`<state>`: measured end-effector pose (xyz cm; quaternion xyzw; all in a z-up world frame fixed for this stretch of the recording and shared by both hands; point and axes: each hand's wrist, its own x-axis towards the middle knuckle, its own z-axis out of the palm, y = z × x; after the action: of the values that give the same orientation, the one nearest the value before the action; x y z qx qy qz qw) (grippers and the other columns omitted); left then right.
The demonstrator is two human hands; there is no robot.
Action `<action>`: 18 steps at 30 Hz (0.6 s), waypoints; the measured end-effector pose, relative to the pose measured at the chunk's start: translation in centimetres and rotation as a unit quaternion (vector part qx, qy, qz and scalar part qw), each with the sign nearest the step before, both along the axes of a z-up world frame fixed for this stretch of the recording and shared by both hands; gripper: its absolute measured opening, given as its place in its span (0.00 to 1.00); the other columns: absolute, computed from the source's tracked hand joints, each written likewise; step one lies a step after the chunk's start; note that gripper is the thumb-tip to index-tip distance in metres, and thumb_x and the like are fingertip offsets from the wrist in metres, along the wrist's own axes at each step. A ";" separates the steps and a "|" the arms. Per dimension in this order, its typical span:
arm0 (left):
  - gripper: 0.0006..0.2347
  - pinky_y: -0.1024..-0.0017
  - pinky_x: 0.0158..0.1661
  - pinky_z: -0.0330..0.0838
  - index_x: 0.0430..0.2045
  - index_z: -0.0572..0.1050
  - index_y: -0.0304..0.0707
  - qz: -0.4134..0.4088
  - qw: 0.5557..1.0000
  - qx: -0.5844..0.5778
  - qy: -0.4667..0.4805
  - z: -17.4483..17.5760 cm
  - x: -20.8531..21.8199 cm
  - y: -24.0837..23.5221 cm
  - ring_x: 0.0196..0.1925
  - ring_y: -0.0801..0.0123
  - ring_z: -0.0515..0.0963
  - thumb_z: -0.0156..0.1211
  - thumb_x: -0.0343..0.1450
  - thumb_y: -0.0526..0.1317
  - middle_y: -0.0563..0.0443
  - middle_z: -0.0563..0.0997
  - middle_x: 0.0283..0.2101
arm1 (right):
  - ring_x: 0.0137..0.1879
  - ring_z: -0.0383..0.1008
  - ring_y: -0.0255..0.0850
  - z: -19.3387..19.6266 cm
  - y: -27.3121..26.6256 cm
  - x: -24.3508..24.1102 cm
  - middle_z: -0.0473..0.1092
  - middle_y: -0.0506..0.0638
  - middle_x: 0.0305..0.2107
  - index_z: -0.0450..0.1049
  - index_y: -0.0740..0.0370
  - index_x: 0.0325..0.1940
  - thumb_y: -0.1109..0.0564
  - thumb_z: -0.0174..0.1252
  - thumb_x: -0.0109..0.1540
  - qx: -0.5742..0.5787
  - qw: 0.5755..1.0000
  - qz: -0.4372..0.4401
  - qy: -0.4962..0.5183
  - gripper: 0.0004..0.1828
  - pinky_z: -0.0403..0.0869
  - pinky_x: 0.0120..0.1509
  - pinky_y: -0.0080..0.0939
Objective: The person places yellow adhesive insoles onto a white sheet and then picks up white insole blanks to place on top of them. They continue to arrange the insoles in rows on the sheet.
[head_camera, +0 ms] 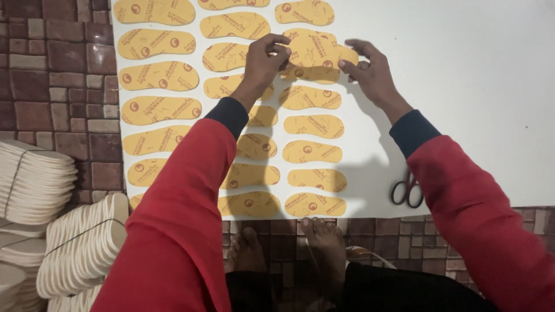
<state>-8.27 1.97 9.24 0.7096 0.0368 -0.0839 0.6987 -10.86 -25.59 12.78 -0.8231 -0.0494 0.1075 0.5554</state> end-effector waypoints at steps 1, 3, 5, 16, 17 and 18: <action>0.06 0.74 0.35 0.85 0.42 0.80 0.38 0.000 1.000 -0.002 0.000 -0.2 0.2 -0.1 0.28 0.70 0.84 0.63 0.72 0.35 0.50 0.83 0.29 | 0.28 0.65 0.28 -0.1 0.0 0.4 0.66 0.57 0.58 0.66 0.57 0.67 0.47 0.63 0.67 -0.002 1.000 0.000 0.000 0.27 0.78 0.41 0.31; 0.06 0.73 0.36 0.86 0.40 0.79 0.37 0.018 0.999 -0.024 0.011 -0.8 0.6 -0.3 0.27 0.68 0.86 0.63 0.72 0.34 0.50 0.81 0.26 | 0.34 0.72 0.32 -0.5 0.0 1.1 0.64 0.56 0.58 0.65 0.58 0.66 0.49 0.64 0.66 -0.003 1.000 -0.025 -0.016 0.27 0.79 0.44 0.35; 0.05 0.71 0.35 0.85 0.40 0.79 0.38 0.020 1.000 -0.014 -0.003 -1.0 0.9 -0.4 0.28 0.68 0.85 0.62 0.72 0.35 0.51 0.82 0.26 | 0.35 0.72 0.32 -1.4 -0.3 2.0 0.65 0.56 0.58 0.66 0.59 0.65 0.51 0.65 0.66 0.008 0.999 -0.029 -0.030 0.26 0.80 0.45 0.35; 0.07 0.70 0.42 0.92 0.42 0.79 0.37 0.072 0.997 -0.036 -0.016 -5.6 3.4 -1.3 0.29 0.65 0.87 0.62 0.73 0.34 0.47 0.80 0.39 | 0.55 0.76 0.43 -4.4 -0.1 5.4 0.65 0.53 0.57 0.65 0.51 0.66 0.54 0.69 0.64 0.010 0.997 -0.047 -0.053 0.29 0.76 0.52 0.35; 0.06 0.74 0.38 0.89 0.42 0.80 0.39 0.083 0.996 -0.001 -0.027 -6.2 3.6 -1.4 0.29 0.70 0.83 0.62 0.73 0.35 0.51 0.78 0.34 | 0.58 0.74 0.46 -4.7 -0.1 5.8 0.64 0.53 0.58 0.63 0.53 0.67 0.54 0.69 0.64 0.008 0.996 -0.028 -0.079 0.31 0.76 0.57 0.39; 0.05 0.77 0.34 0.86 0.41 0.80 0.41 0.093 0.994 0.033 -0.038 -6.7 3.9 -1.6 0.28 0.74 0.80 0.63 0.73 0.36 0.54 0.77 0.30 | 0.60 0.72 0.49 -5.0 -0.1 6.1 0.62 0.54 0.60 0.62 0.54 0.68 0.54 0.68 0.64 0.006 0.994 -0.009 -0.105 0.32 0.75 0.61 0.43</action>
<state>-4.36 0.42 2.51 0.7285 0.0789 0.0098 0.6804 -4.72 -25.73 7.75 -0.8269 -0.1005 0.0154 0.5531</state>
